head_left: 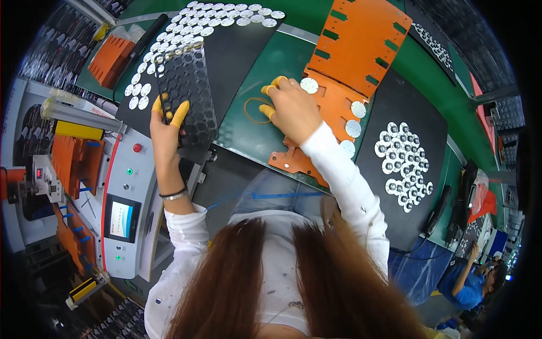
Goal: Assembling small circular components into an orange jig at a factory workbench.
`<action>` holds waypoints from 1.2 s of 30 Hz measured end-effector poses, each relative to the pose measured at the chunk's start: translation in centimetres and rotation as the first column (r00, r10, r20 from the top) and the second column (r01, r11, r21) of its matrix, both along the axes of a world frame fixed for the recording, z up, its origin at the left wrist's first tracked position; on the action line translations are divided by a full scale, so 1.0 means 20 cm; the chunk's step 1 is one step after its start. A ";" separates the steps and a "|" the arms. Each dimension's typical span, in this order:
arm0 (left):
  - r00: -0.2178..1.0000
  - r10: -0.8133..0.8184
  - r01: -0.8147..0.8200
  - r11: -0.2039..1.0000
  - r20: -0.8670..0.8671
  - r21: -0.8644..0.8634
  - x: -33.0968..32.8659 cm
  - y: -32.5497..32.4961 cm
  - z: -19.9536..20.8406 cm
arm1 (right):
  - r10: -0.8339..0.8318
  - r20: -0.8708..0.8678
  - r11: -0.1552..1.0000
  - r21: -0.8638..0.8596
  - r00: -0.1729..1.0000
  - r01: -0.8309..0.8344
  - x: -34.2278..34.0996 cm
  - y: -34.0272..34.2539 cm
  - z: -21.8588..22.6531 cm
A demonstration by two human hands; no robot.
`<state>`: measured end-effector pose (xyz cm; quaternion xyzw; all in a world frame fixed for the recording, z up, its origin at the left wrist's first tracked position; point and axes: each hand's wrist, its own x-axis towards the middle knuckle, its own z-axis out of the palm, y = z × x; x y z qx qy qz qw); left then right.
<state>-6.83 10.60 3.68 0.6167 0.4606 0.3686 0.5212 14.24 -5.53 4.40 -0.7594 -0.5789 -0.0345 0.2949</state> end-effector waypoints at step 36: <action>0.813 -0.582 0.582 0.814 -0.011 -0.003 0.09 -0.50 0.12 | 0.137 -0.458 0.952 0.305 0.878 0.011 0.09 -0.22 0.24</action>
